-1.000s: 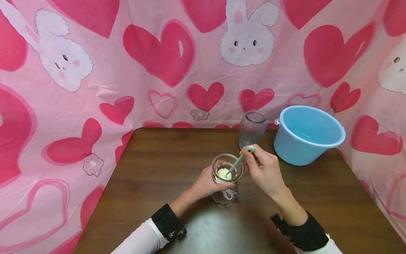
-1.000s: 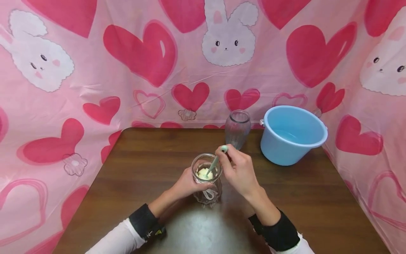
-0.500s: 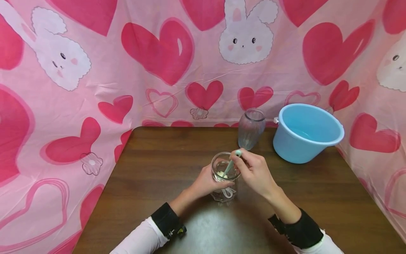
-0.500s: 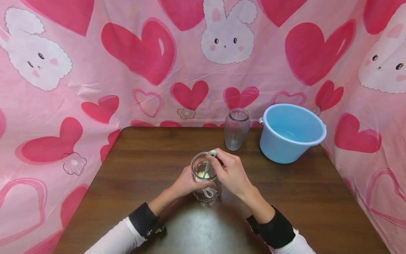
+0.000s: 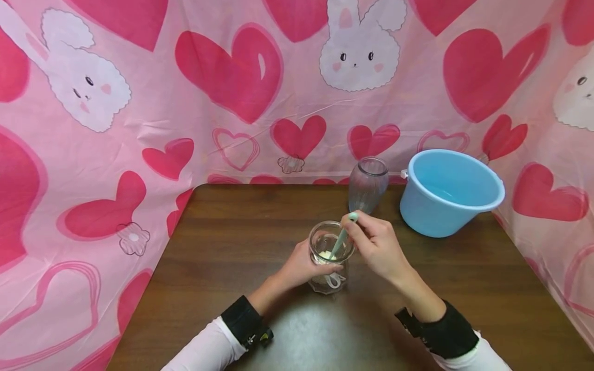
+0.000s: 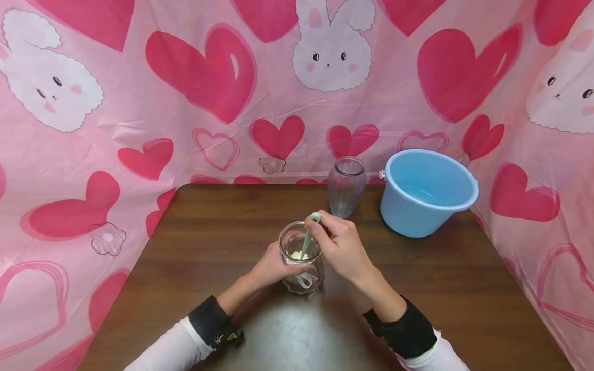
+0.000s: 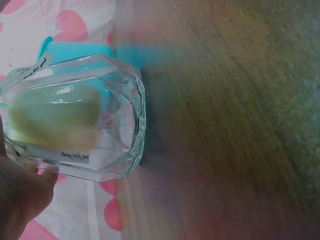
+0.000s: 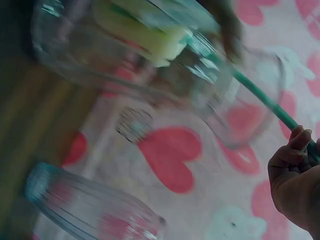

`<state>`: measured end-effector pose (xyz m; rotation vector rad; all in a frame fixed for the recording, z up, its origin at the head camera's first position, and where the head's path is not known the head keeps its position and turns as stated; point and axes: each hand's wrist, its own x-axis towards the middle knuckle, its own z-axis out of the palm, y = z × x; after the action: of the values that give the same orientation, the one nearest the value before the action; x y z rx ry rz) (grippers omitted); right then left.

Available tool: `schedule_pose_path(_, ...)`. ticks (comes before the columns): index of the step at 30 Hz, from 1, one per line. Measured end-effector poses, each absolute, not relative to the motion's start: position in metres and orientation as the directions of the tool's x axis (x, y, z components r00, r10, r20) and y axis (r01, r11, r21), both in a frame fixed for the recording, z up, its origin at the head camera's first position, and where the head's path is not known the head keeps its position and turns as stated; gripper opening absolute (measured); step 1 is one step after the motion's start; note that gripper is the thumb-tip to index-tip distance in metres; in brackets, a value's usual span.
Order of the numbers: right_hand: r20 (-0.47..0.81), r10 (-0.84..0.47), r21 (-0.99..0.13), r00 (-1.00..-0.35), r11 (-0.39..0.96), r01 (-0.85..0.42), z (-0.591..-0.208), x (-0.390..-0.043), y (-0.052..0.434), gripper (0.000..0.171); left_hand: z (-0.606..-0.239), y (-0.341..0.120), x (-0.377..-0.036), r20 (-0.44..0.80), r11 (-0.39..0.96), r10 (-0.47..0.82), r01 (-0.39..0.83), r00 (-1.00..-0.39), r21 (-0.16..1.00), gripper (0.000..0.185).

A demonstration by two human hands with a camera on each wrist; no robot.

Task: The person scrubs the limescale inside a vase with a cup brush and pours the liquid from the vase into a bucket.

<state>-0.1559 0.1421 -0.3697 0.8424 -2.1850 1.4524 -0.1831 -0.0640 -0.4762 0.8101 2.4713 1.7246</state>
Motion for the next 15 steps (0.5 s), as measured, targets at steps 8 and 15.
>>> schedule_pose_path(8,0.631,-0.200,-0.686,-0.749,0.305,-0.660,-0.354,-0.155,0.151,0.011,-0.477,-0.063,-0.184,0.281,0.256,0.437,0.418,-0.854,0.872,0.066)
schedule_pose_path(15,0.652,-0.235,-0.669,-0.721,0.269,-0.693,-0.339,-0.160,0.156,0.015,-0.475,-0.065,-0.186,0.284,0.281,0.425,0.423,-0.860,0.861,0.068)
